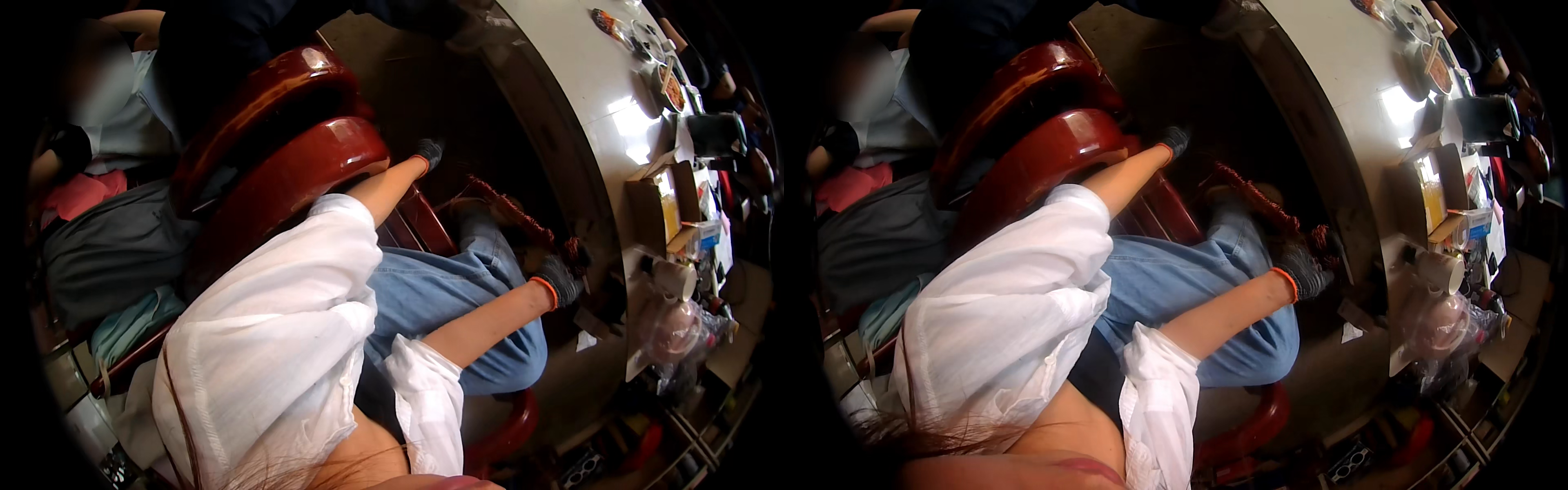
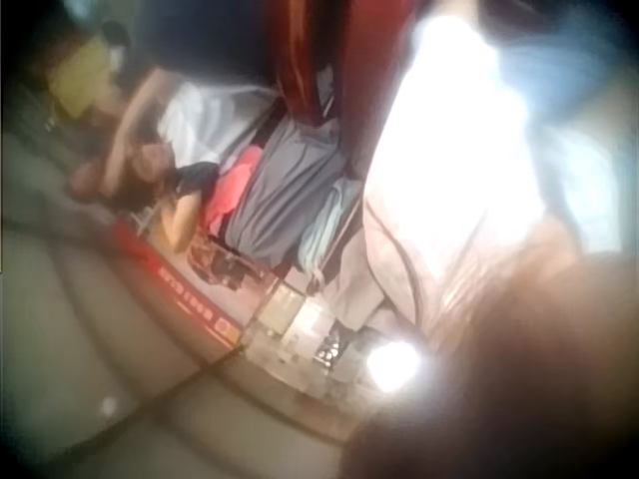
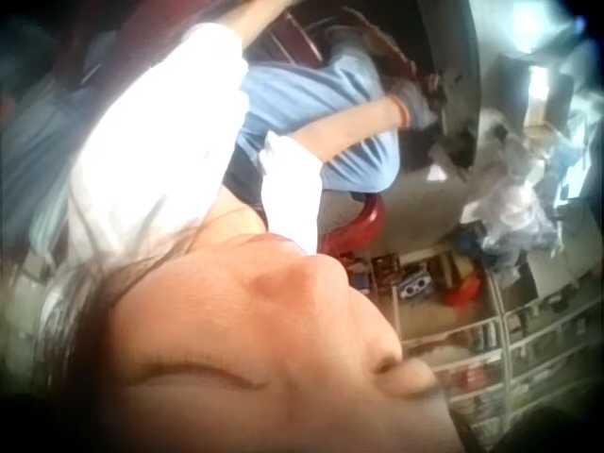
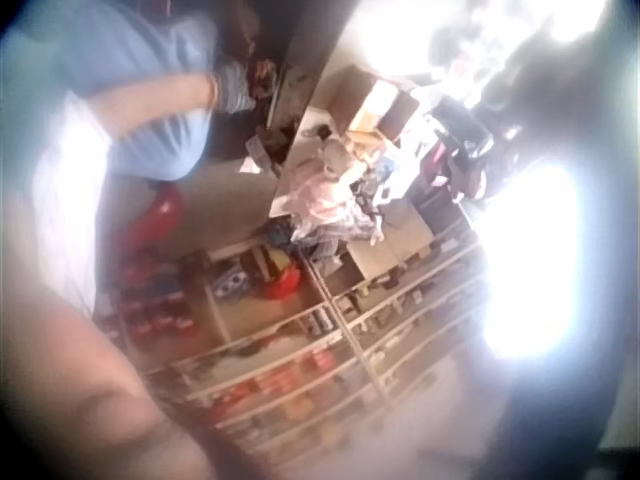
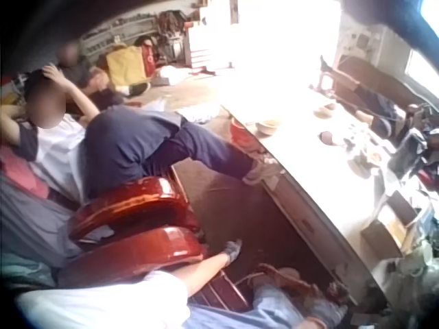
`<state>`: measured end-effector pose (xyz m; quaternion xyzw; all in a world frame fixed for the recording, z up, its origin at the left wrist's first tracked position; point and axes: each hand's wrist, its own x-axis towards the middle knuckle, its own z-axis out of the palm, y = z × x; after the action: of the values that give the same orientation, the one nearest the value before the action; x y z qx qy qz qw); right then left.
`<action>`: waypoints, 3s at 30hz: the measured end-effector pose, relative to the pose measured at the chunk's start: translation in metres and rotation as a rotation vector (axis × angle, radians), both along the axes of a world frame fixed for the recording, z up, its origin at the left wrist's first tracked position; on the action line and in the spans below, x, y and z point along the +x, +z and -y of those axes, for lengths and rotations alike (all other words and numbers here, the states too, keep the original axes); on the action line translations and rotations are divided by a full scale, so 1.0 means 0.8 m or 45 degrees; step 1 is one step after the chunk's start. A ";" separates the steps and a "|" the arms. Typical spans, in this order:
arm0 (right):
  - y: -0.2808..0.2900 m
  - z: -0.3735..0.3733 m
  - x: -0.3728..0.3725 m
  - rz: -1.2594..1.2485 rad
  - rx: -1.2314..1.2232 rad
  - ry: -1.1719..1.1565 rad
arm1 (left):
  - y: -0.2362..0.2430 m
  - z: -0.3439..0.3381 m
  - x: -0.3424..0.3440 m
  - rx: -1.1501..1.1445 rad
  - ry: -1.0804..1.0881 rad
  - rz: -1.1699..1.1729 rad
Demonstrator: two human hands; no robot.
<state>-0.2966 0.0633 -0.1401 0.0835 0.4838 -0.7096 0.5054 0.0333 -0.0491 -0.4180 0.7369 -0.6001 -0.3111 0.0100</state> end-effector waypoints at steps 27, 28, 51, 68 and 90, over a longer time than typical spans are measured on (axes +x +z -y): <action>-0.044 -0.034 -0.044 0.004 0.186 -0.041 | 0.023 0.004 -0.025 0.025 0.839 -0.101; -0.046 -0.034 -0.046 0.003 0.200 -0.043 | 0.019 0.006 -0.029 0.036 0.840 -0.087; -0.074 -0.015 -0.067 0.004 0.299 -0.025 | 0.172 -0.171 -0.511 0.245 0.053 -1.031; -0.079 -0.015 -0.065 -0.001 0.289 -0.023 | -0.006 0.025 -0.091 0.026 0.986 -0.166; -0.024 -0.022 -0.065 0.091 -0.062 -0.205 | -0.013 0.011 -0.103 -0.177 0.780 0.035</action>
<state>-0.3487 0.0810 -0.1591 0.1353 0.4398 -0.7560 0.4656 -0.0494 -0.0581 -0.4283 0.8851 -0.3701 -0.2417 0.1457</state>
